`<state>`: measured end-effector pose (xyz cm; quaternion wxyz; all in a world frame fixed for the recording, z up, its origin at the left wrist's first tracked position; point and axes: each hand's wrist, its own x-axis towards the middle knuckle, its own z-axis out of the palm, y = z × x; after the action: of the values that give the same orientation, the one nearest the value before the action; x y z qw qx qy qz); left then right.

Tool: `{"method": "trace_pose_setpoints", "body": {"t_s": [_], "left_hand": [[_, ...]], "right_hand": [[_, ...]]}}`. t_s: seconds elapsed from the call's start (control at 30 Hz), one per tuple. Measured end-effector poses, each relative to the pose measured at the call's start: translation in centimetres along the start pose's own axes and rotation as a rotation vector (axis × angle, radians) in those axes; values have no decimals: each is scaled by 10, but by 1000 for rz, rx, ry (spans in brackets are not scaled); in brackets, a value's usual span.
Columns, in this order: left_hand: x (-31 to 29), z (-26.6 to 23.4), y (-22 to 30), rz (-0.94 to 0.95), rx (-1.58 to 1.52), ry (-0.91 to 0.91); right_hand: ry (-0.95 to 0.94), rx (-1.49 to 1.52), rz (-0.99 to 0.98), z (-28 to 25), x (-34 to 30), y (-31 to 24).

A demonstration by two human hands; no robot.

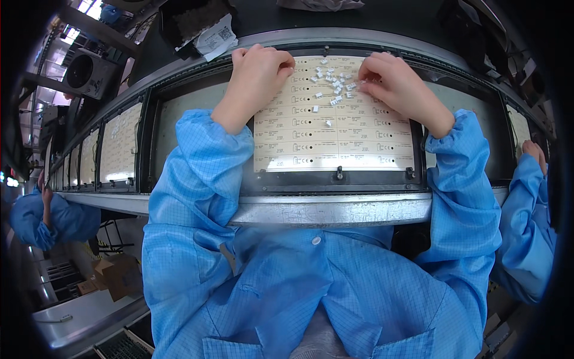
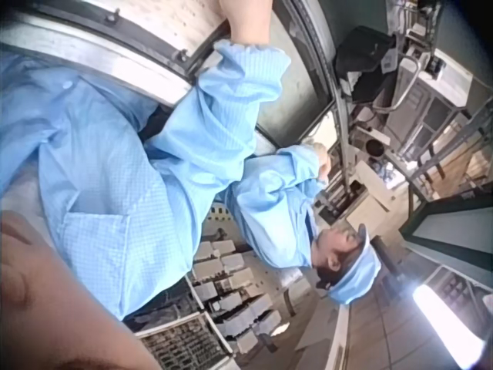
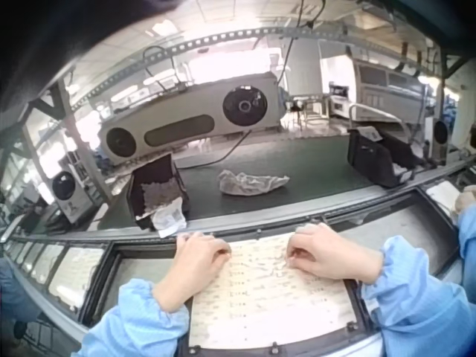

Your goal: Inspecting and sorting small white electronic components on a grid-patterned panel along an assembly line.

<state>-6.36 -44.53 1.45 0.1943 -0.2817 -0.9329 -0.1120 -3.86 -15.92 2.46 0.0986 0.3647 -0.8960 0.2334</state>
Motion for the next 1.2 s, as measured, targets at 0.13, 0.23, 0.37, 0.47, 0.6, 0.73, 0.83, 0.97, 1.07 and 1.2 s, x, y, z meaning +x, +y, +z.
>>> {"method": "trace_pose_setpoints", "body": {"t_s": [0.13,0.23,0.37,0.47,0.6,0.73,0.83,0.97,1.07,1.2], "left_hand": [[1,1,-3,35,11,6],[0,1,-4,77,33,18],[1,3,-2,97,84,40],[1,2,0,107,93,17],[1,4,3,126,159,28],[0,3,6,114,193,27],[-3,3,8,31,11,11],[-21,9,19,46,129,-17],[-35,18,32,12,195,223],[-24,-12,42,206,-9,167]], "right_hand": [[52,30,68,-4,0,-1],[54,46,91,-9,0,-2],[69,50,87,-10,0,-5],[68,44,88,-10,0,-5],[90,64,82,-11,1,-5],[99,58,67,-14,1,-3],[67,26,143,-21,1,-14],[44,22,86,-18,-9,3],[52,38,111,-18,-13,3],[73,64,208,-19,-15,-4]]}}
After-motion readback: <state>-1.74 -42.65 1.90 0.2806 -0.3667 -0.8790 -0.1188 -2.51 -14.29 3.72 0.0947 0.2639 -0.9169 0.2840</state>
